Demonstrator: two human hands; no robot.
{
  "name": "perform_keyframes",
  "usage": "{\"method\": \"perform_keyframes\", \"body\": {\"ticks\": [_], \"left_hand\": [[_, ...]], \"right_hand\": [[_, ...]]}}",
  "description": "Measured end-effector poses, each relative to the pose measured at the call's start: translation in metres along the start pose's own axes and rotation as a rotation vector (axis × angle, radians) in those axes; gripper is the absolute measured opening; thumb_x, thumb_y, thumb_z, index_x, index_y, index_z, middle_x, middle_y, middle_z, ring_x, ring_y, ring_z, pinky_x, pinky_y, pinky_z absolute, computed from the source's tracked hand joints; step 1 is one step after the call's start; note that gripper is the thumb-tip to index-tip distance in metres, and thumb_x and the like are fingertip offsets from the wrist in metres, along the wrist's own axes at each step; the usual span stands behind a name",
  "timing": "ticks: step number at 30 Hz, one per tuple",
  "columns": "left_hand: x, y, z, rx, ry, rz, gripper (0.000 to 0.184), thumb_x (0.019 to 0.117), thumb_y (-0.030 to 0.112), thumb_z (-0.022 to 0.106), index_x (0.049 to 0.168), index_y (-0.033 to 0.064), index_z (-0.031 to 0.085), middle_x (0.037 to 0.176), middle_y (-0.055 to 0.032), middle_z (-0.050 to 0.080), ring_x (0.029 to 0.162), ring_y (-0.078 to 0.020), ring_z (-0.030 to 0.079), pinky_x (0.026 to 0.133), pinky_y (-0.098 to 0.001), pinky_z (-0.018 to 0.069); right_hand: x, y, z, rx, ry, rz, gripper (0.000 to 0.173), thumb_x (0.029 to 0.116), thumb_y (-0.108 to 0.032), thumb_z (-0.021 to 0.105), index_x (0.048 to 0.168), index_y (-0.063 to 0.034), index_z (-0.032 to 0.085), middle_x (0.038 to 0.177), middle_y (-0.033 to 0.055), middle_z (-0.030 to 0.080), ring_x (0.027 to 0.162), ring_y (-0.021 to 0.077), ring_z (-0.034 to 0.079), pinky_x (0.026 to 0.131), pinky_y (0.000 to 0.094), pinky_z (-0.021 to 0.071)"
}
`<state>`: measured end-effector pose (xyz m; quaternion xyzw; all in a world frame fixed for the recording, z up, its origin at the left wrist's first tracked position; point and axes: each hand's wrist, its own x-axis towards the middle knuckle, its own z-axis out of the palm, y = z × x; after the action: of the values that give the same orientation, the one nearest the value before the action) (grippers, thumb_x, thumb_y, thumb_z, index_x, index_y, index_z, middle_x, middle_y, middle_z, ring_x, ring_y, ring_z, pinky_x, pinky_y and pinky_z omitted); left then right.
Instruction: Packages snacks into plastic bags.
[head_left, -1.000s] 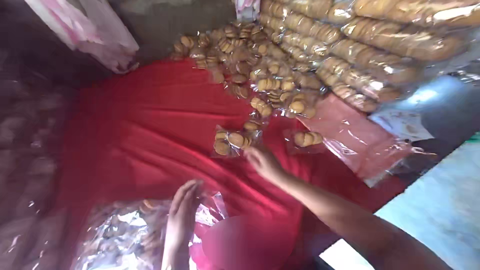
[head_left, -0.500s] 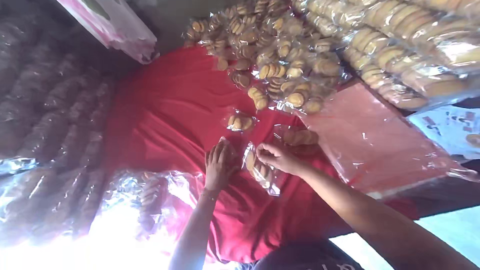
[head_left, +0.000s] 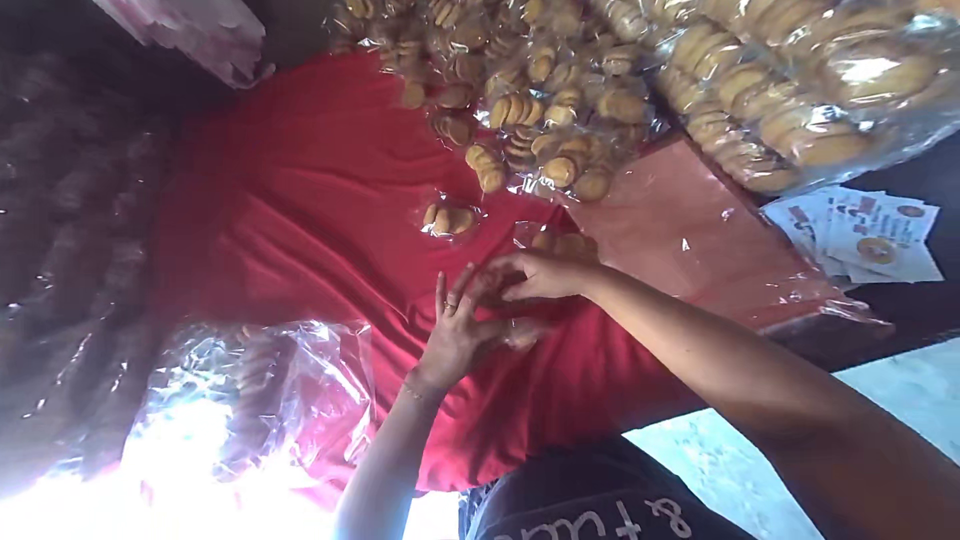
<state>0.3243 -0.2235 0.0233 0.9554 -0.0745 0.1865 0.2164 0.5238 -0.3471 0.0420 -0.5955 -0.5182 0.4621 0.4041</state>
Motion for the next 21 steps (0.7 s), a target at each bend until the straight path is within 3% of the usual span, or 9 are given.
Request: {"method": "perform_keyframes", "body": {"ticks": [3, 5, 6, 8, 10, 13, 16, 19, 21], "left_hand": [[-0.01, -0.003, 0.029, -0.062, 0.152, -0.034, 0.01, 0.0946, 0.024, 0.069, 0.093, 0.0157, 0.076, 0.117, -0.0158, 0.069, 0.117, -0.0317, 0.062, 0.103, -0.0431, 0.0483], [-0.021, -0.001, 0.039, -0.098, 0.245, -0.082, 0.013, 0.0978, 0.021, 0.065, 0.097, 0.0114, 0.073, 0.106, -0.0151, 0.067, 0.106, -0.0239, 0.064, 0.098, -0.0326, 0.0508], [-0.023, 0.002, 0.042, -0.149, 0.274, -0.116, 0.013, 0.0984, 0.021, 0.065, 0.098, 0.0098, 0.072, 0.107, -0.0155, 0.066, 0.106, -0.0216, 0.064, 0.098, -0.0304, 0.0504], [-0.022, 0.018, 0.05, -0.349, 0.335, -0.202, 0.011, 0.0958, 0.015, 0.067, 0.095, 0.0051, 0.073, 0.106, -0.014, 0.066, 0.105, -0.016, 0.063, 0.097, -0.0254, 0.0506], [-0.014, 0.041, 0.051, -0.619, 0.335, -0.291, 0.011, 0.0973, 0.016, 0.065, 0.096, 0.0056, 0.069, 0.106, -0.006, 0.063, 0.105, -0.0081, 0.06, 0.094, -0.0207, 0.0507], [0.013, 0.046, 0.036, -0.79, 0.199, -0.311, 0.03, 0.1044, 0.035, 0.056, 0.106, 0.0074, 0.066, 0.11, -0.0009, 0.065, 0.107, -0.0063, 0.062, 0.094, -0.0252, 0.054], [0.079, 0.023, 0.032, -0.408, 0.046, -0.292, 0.023, 0.0989, 0.009, 0.058, 0.108, -0.007, 0.071, 0.112, -0.0188, 0.071, 0.11, -0.027, 0.067, 0.098, -0.0422, 0.0529], [0.149, -0.002, 0.058, -0.092, -0.257, -0.198, 0.054, 0.0923, 0.025, 0.073, 0.141, 0.0073, 0.059, 0.144, -0.0204, 0.056, 0.134, -0.0413, 0.051, 0.11, -0.0631, 0.0375], [0.173, 0.001, 0.083, 0.071, -0.427, -0.142, 0.065, 0.0889, 0.036, 0.075, 0.147, 0.0146, 0.055, 0.137, -0.0211, 0.061, 0.124, -0.0417, 0.058, 0.103, -0.0644, 0.0422]], "right_hand": [[-0.022, 0.028, 0.021, 0.21, 0.053, -0.066, 0.042, 0.0953, -0.021, 0.065, 0.128, 0.0045, 0.061, 0.116, 0.0097, 0.068, 0.105, 0.0061, 0.064, 0.095, 0.0254, 0.052], [-0.042, 0.045, 0.04, 0.309, 0.136, -0.127, 0.083, 0.0847, -0.054, 0.074, 0.143, -0.0005, 0.049, 0.139, 0.0079, 0.058, 0.121, 0.0075, 0.059, 0.102, 0.0276, 0.0517], [-0.048, 0.049, 0.05, 0.23, 0.174, -0.174, 0.098, 0.0815, -0.062, 0.074, 0.149, 0.0014, 0.04, 0.148, 0.0122, 0.05, 0.129, 0.0111, 0.055, 0.106, 0.0289, 0.0493], [-0.06, 0.045, 0.074, -0.04, 0.284, -0.189, 0.096, 0.0786, -0.047, 0.081, 0.148, 0.0073, 0.042, 0.149, 0.0232, 0.049, 0.137, 0.0274, 0.05, 0.114, 0.0398, 0.0412], [-0.075, 0.041, 0.095, -0.274, 0.434, -0.161, 0.078, 0.0751, -0.028, 0.086, 0.137, 0.0061, 0.054, 0.135, 0.0251, 0.06, 0.127, 0.037, 0.058, 0.109, 0.0485, 0.0446], [-0.108, 0.06, 0.103, -0.435, 0.643, -0.264, 0.056, 0.0819, -0.027, 0.08, 0.128, -0.0032, 0.06, 0.123, 0.0172, 0.067, 0.116, 0.0302, 0.064, 0.103, 0.0431, 0.0509], [-0.137, 0.082, 0.112, -0.398, 0.673, -0.303, 0.044, 0.09, -0.03, 0.071, 0.128, -0.0097, 0.062, 0.125, 0.0137, 0.065, 0.123, 0.0256, 0.059, 0.108, 0.0392, 0.0464], [-0.147, 0.072, 0.117, -0.093, 0.617, -0.263, 0.051, 0.0879, -0.032, 0.074, 0.13, -0.0058, 0.062, 0.132, 0.0161, 0.061, 0.126, 0.0196, 0.057, 0.109, 0.032, 0.0461], [-0.151, 0.058, 0.119, 0.253, 0.621, -0.2, 0.06, 0.0821, -0.025, 0.081, 0.131, 0.0013, 0.058, 0.141, 0.0153, 0.054, 0.127, 0.0147, 0.056, 0.106, 0.0292, 0.0505]]}}
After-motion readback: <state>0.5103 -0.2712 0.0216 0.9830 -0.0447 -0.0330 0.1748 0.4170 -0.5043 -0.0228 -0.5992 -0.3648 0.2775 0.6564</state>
